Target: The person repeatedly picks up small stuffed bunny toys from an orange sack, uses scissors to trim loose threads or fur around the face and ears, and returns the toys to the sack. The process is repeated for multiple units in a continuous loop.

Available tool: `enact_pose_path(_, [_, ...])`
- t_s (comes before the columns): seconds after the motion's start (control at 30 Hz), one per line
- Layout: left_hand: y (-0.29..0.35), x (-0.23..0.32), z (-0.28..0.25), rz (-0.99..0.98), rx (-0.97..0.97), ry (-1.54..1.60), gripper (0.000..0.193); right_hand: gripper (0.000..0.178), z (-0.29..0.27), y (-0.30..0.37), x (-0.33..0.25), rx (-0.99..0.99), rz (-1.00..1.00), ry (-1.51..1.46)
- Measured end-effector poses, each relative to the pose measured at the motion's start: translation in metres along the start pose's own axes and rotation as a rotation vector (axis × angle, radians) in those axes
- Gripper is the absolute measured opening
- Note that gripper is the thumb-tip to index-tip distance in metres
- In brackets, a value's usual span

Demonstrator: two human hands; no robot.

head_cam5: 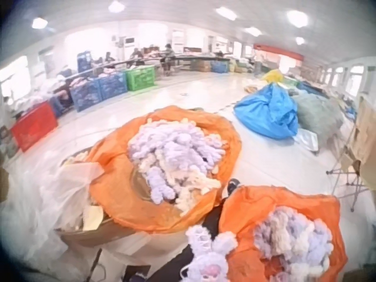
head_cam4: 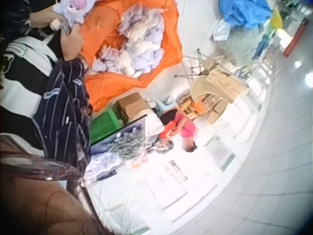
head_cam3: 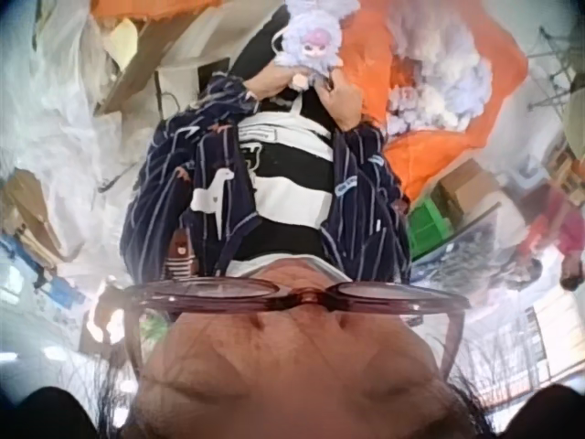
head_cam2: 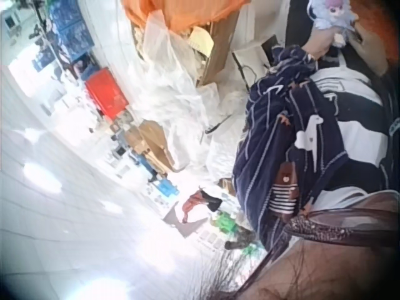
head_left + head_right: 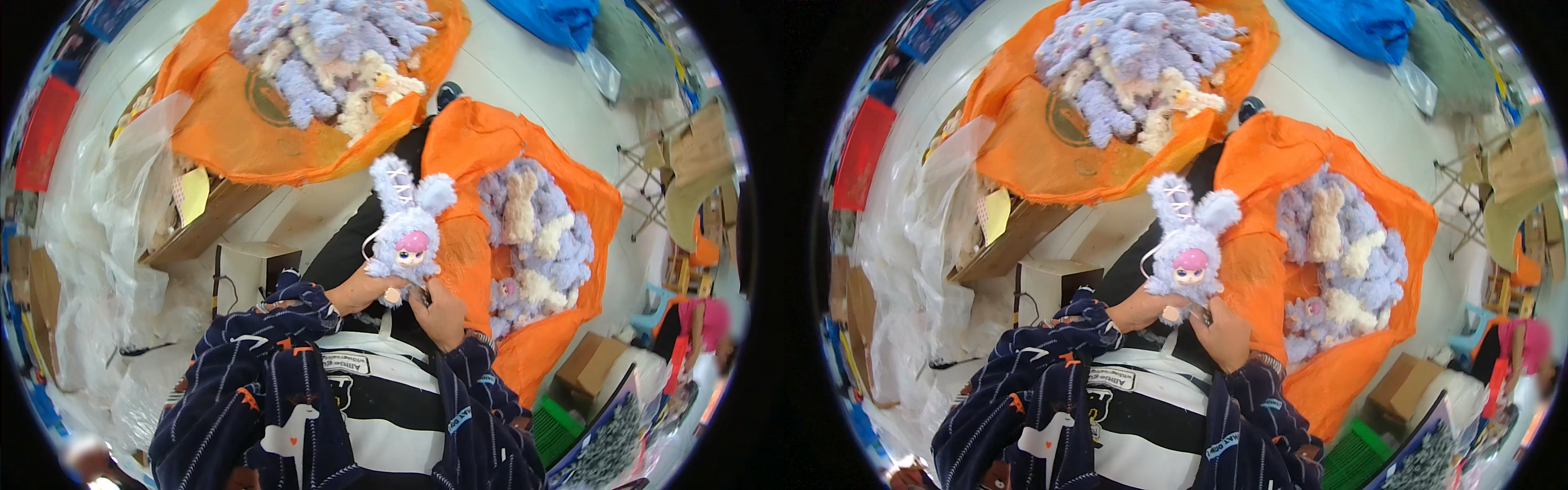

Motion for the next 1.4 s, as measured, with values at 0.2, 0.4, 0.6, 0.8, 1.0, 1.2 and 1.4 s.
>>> enact_pose_path(0.2, [0.004,0.0,-0.003,-0.072,0.121,-0.069,0.043,0.026,0.007,-0.009,0.01,-0.036,0.176,-0.21])
enact_pose_path(0.4, [0.0,0.019,0.002,-0.033,0.148,-0.271,0.048,0.04,0.007,-0.007,0.031,-0.245,0.353,-0.745])
enact_pose_path(0.6, [-0.036,0.208,-0.024,0.728,0.129,0.142,0.055,0.035,-0.054,-0.006,0.086,0.101,0.511,-0.909])
enact_pose_path(0.8, [-0.074,0.214,-0.017,0.455,-0.222,0.57,0.041,0.028,0.007,0.041,0.299,0.412,1.022,-0.676])
enact_pose_path(1.0, [-0.086,0.067,-0.043,-0.022,0.147,0.364,0.033,0.033,0.088,0.114,0.4,0.244,1.143,-0.089])
enact_pose_path(1.2, [-0.085,0.065,-0.049,-0.008,0.142,0.216,0.034,0.032,0.098,0.075,0.367,-0.177,1.126,0.134])
enact_pose_path(1.4, [-0.089,0.066,-0.044,-0.024,0.138,0.244,0.031,0.023,0.11,0.074,0.396,-0.351,0.953,0.292])
Point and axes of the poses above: each hand's wrist, its own y-axis away from the middle knuckle, its own z-axis out of the palm, x = y × z, the point moved 4 cm from there along -y, towards the middle knuckle, and after that the axes turned 6 degrees about y, right-handed, at the moved point
